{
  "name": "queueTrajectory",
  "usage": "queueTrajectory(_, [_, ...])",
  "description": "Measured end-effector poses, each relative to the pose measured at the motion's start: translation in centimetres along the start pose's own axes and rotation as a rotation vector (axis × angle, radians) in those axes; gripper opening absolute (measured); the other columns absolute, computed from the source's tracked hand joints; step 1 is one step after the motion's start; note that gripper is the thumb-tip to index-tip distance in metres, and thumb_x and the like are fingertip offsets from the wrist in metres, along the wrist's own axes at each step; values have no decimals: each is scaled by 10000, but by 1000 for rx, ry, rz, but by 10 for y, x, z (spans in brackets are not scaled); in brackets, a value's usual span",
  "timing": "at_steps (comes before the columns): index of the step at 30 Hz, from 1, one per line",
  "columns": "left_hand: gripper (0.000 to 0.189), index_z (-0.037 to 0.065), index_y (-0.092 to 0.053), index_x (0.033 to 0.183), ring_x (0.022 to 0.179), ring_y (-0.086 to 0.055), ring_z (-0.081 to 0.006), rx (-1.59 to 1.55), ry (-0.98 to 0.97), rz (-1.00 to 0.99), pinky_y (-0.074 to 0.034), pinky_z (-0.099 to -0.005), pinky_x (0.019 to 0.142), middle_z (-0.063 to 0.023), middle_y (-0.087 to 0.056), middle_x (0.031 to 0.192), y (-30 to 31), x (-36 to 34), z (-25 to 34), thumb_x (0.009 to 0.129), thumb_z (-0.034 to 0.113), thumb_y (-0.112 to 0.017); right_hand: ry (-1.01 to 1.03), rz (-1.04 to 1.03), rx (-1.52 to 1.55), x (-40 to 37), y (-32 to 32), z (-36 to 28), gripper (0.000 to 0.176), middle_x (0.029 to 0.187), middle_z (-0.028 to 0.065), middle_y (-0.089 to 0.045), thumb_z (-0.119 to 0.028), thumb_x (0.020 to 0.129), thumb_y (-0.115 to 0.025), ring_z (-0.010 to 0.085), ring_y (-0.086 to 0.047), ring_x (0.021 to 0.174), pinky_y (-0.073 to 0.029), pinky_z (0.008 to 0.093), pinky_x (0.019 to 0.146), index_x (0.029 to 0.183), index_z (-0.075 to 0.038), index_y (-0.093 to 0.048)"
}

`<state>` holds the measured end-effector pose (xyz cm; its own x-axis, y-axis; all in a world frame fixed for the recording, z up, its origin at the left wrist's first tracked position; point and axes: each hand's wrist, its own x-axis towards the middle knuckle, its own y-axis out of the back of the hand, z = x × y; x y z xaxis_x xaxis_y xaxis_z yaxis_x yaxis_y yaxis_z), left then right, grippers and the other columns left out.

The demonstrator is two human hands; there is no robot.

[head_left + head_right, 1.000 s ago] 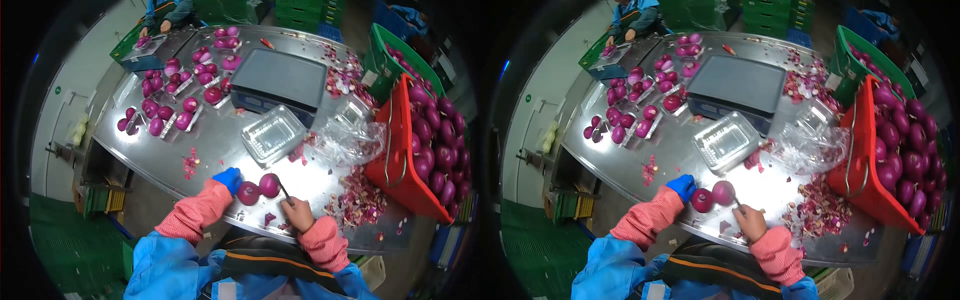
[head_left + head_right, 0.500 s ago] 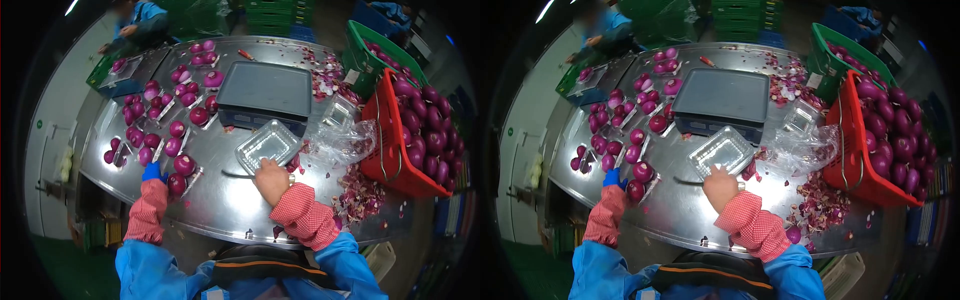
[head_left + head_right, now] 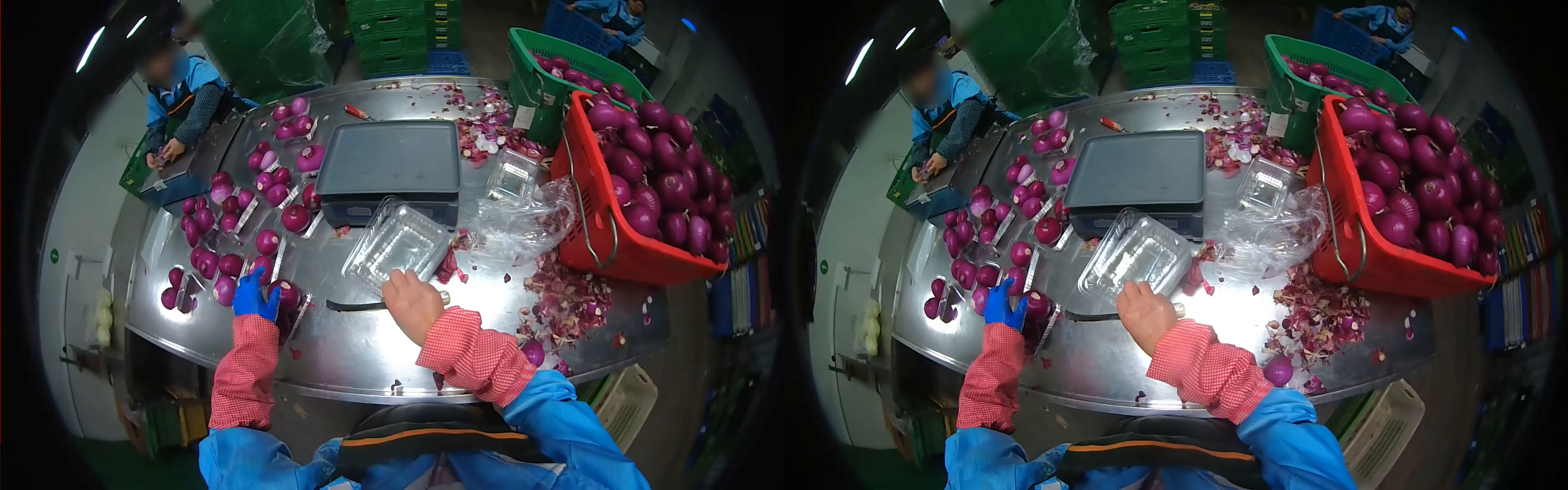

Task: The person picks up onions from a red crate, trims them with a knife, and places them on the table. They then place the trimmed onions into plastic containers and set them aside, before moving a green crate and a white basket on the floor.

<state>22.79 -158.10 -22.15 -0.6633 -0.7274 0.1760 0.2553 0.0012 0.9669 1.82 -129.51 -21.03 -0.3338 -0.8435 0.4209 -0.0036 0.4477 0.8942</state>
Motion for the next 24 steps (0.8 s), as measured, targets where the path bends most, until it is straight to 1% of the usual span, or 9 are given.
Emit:
queueTrajectory(7, [523, 63, -534, 1297, 1131, -585, -327, -291, -245, 85, -465, -399, 980, -171, -585, 1203, 0, 19, 55, 816, 132, -725, -45, 129, 65, -58, 71, 32, 74, 775, 33, -510, -76, 697, -618, 198, -548, 749, -474, 301, 560, 750, -91, -568])
queueTrajectory(9, [487, 53, -544, 1285, 1127, -594, -313, -541, -283, 64, -469, -389, 975, -173, -598, 1181, 4, 25, 86, 828, 93, -707, -80, 86, 96, -81, 76, 46, 78, 778, 39, -511, -75, 689, -623, 208, -552, 743, -480, 315, 556, 739, -87, -564])
queueTrajectory(10, [452, 33, -551, 1266, 1096, -616, -266, -554, -293, 50, -480, -357, 956, -147, -614, 1147, 6, 23, 103, 837, 45, -690, -107, 67, 119, -92, 79, 51, 75, 787, 42, -515, -66, 689, -623, 213, -555, 750, -485, 321, 551, 734, -81, -566])
queueTrajectory(14, [381, 35, -591, 1210, 1026, -644, -251, -586, -489, 101, -496, -345, 928, -126, -635, 1101, 7, 34, 171, 841, 40, -684, -89, -6, 88, -135, 55, 73, 42, 833, 58, -532, -71, 725, -599, 218, -581, 781, -517, 324, 565, 763, -71, -581])
queueTrajectory(17, [366, 32, -597, 1198, 1023, -643, -255, -703, -585, 12, -494, -343, 927, -127, -635, 1103, 22, 38, 244, 842, 32, -678, -122, -274, 1, -159, 31, 81, 53, 892, 89, -548, -67, 761, -583, 218, -606, 861, -552, 305, 627, 805, -49, -605])
queueTrajectory(18, [362, 29, -600, 1192, 1016, -643, -256, -682, -697, 41, -496, -348, 918, -124, -636, 1102, 32, 39, 272, 839, 23, -677, -178, -354, 6, -157, 40, 80, 141, 919, 97, -548, -142, 796, -640, 229, -608, 911, -558, 318, 655, 872, -29, -604])
queueTrajectory(19, [368, 32, -605, 1188, 1010, -642, -263, -697, -770, 0, -497, -354, 911, -126, -645, 1099, 46, 39, 302, 830, 31, -686, -194, -371, 126, -159, 52, 82, 324, 949, 102, -543, -266, 795, -712, 255, -609, 919, -558, 338, 672, 957, -23, -571])
queueTrajectory(21, [375, 37, -612, 1181, 994, -643, -276, -618, -982, 29, -497, -362, 891, -135, -654, 1093, 66, 39, 364, 816, 46, -700, -246, -292, 218, -160, 76, 82, 500, 969, 113, -534, -358, 751, -770, 270, -605, 927, -557, 353, 694, 1030, -27, -521])
queueTrajectory(24, [400, 27, -597, 1210, 1039, -629, -292, -773, -1155, -154, -479, -361, 923, -146, -646, 1117, 75, 36, 455, 823, 54, -694, -288, -204, 234, -175, 95, 92, 442, 971, 118, -530, -280, 778, -745, 279, -600, 926, -551, 365, 714, 1047, -40, -490])
